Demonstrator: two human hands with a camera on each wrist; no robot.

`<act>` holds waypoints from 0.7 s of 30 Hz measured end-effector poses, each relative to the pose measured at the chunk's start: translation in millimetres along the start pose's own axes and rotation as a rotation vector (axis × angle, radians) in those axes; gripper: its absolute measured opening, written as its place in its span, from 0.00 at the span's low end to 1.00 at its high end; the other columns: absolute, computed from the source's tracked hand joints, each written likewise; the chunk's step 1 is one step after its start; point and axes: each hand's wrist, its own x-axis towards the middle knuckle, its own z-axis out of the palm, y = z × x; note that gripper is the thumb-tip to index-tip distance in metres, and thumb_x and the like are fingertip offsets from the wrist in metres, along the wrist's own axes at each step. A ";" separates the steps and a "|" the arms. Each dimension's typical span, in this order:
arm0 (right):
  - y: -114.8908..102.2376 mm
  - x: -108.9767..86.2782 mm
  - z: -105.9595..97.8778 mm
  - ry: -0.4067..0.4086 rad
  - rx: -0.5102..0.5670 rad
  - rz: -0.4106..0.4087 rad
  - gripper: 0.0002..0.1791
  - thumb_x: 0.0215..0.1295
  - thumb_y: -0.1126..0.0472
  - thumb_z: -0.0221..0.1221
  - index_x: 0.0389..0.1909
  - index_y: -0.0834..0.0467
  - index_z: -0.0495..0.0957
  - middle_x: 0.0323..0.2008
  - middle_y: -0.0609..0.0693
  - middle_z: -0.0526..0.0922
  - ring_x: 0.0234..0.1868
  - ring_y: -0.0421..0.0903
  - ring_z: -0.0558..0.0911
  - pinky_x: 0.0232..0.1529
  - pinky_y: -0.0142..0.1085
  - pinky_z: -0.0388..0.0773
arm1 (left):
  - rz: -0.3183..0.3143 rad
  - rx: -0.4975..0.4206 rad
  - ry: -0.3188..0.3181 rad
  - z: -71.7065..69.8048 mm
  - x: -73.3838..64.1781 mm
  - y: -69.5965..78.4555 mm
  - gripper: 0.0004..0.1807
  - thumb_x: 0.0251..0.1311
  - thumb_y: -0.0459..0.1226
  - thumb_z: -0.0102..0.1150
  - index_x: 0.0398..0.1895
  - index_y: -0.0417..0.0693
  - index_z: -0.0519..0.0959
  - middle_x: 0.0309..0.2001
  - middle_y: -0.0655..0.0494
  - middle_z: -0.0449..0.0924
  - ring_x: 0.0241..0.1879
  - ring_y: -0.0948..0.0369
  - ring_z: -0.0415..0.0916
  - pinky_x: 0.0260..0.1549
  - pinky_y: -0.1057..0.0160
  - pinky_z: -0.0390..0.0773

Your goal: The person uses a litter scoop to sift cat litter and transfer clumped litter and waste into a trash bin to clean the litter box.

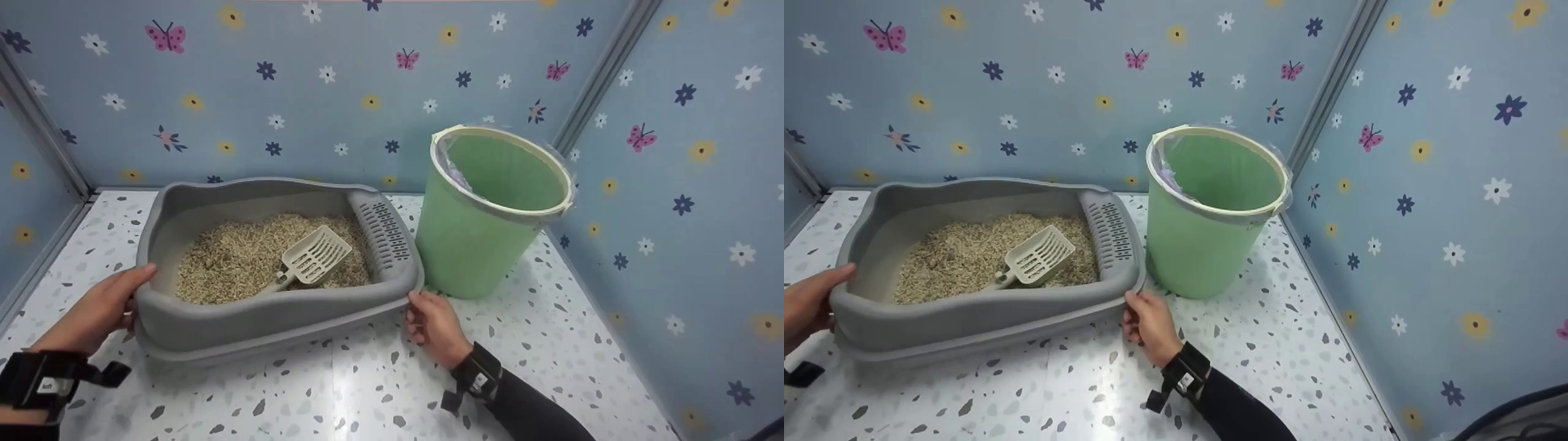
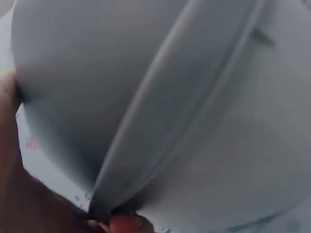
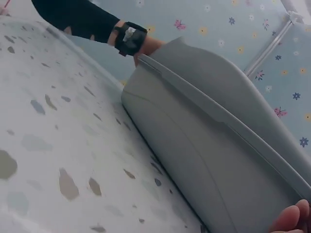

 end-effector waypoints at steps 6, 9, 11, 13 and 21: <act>-13.9 22.3 -12.8 0.066 -0.153 0.008 0.25 0.87 0.41 0.54 0.30 0.53 0.79 0.25 0.46 0.78 0.24 0.40 0.73 0.22 0.30 0.67 | -0.134 -0.019 -0.023 10.2 -26.0 8.3 0.45 0.86 0.68 0.28 0.70 0.32 0.65 0.42 0.54 0.75 0.36 0.58 0.78 0.32 0.57 0.82; -23.6 32.2 -17.1 0.069 -0.190 -0.022 0.23 0.89 0.45 0.51 0.34 0.54 0.80 0.24 0.46 0.77 0.23 0.41 0.72 0.22 0.31 0.65 | -0.152 0.027 -0.034 21.2 -39.9 14.9 0.50 0.85 0.69 0.25 0.74 0.27 0.61 0.42 0.51 0.74 0.37 0.57 0.76 0.30 0.57 0.82; -26.8 36.5 -19.0 0.054 -0.154 -0.035 0.20 0.90 0.49 0.50 0.37 0.55 0.80 0.25 0.46 0.75 0.24 0.41 0.71 0.22 0.30 0.64 | -0.116 0.060 -0.020 28.9 -43.6 18.1 0.50 0.86 0.67 0.27 0.76 0.24 0.59 0.43 0.49 0.74 0.38 0.56 0.74 0.29 0.58 0.81; -26.5 38.1 -19.9 0.032 -0.103 -0.029 0.19 0.90 0.50 0.49 0.38 0.55 0.79 0.25 0.45 0.75 0.24 0.41 0.71 0.22 0.30 0.64 | -0.071 0.076 0.001 33.0 -43.1 17.2 0.48 0.87 0.65 0.29 0.78 0.24 0.60 0.44 0.48 0.74 0.38 0.56 0.73 0.27 0.58 0.81; -12.5 10.5 -4.6 -0.024 -0.103 -0.019 0.19 0.90 0.49 0.48 0.37 0.54 0.77 0.27 0.45 0.73 0.25 0.39 0.69 0.21 0.29 0.63 | -0.045 0.053 0.061 7.8 -21.6 3.9 0.49 0.87 0.65 0.30 0.76 0.24 0.62 0.46 0.46 0.72 0.39 0.57 0.72 0.31 0.57 0.83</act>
